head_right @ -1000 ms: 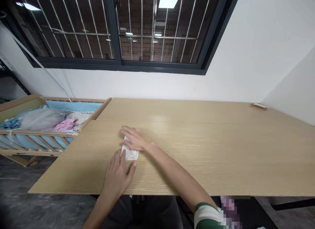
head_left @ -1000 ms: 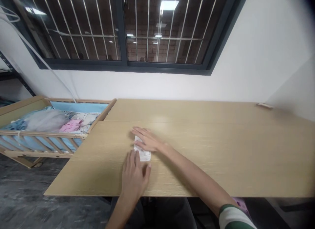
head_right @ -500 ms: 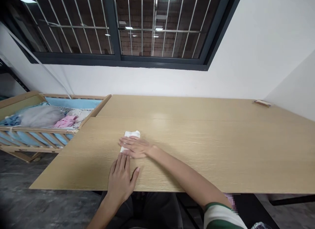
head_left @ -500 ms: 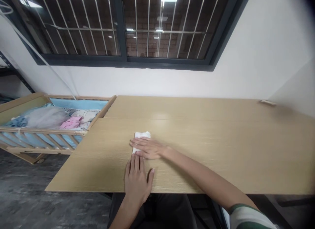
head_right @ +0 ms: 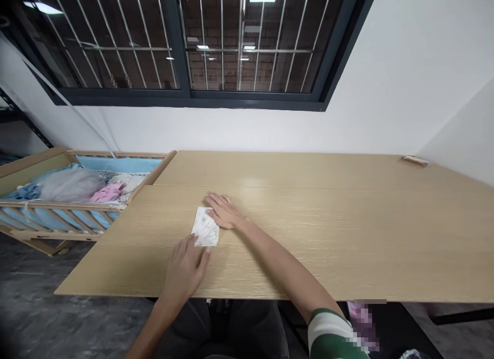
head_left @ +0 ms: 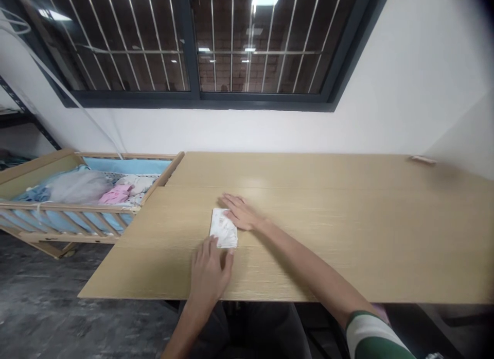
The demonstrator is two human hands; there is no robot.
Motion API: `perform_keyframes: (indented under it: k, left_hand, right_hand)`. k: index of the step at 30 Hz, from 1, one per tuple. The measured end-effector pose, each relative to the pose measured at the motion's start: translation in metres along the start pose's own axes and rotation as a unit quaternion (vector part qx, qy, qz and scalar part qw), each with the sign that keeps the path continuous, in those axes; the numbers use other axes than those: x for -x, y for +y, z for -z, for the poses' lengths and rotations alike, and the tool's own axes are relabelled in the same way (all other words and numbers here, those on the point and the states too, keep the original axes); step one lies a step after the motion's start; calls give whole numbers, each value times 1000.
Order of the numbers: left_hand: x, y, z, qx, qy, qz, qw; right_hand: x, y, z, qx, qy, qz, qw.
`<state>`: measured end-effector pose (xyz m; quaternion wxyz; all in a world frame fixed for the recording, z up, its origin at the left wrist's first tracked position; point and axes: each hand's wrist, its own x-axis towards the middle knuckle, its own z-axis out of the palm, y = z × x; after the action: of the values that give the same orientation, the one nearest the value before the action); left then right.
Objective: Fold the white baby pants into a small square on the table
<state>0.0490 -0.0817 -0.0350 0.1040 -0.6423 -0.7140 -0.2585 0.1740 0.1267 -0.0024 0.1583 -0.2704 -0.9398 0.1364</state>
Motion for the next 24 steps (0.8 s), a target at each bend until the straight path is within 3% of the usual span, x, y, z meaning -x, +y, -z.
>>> perform_keyframes:
  k: [2,4,10,15,17,20,22,24]
  left_hand:
    - [-15,-13,5,-13,-6,57,998]
    - [-29,-23,9,-43,-31,96,994]
    - [-52,-26,9,-79,-168,92,978]
    - [-50,-25,24,-67,-215,75,971]
    - [-40,-30,42,-44,-218,82,972]
    - [-11,-51,82,18,-208,110,972]
    - [13,-75,114,55,-200,120,971]
    - [38,-102,146,72,-172,119,975]
  right_hand:
    - [6,-9,3,-1,72,-47,996]
    - [10,-17,4,-10,107,-94,990]
    - [17,-31,-11,-42,85,-194,976]
    - [24,-54,-12,-70,92,-241,964]
    - [30,-74,-10,-101,91,-235,962]
    - [46,-117,-9,-225,84,-228,944]
    - [60,-151,-13,-342,87,-213,911]
    - [72,-185,-21,-486,81,-199,847]
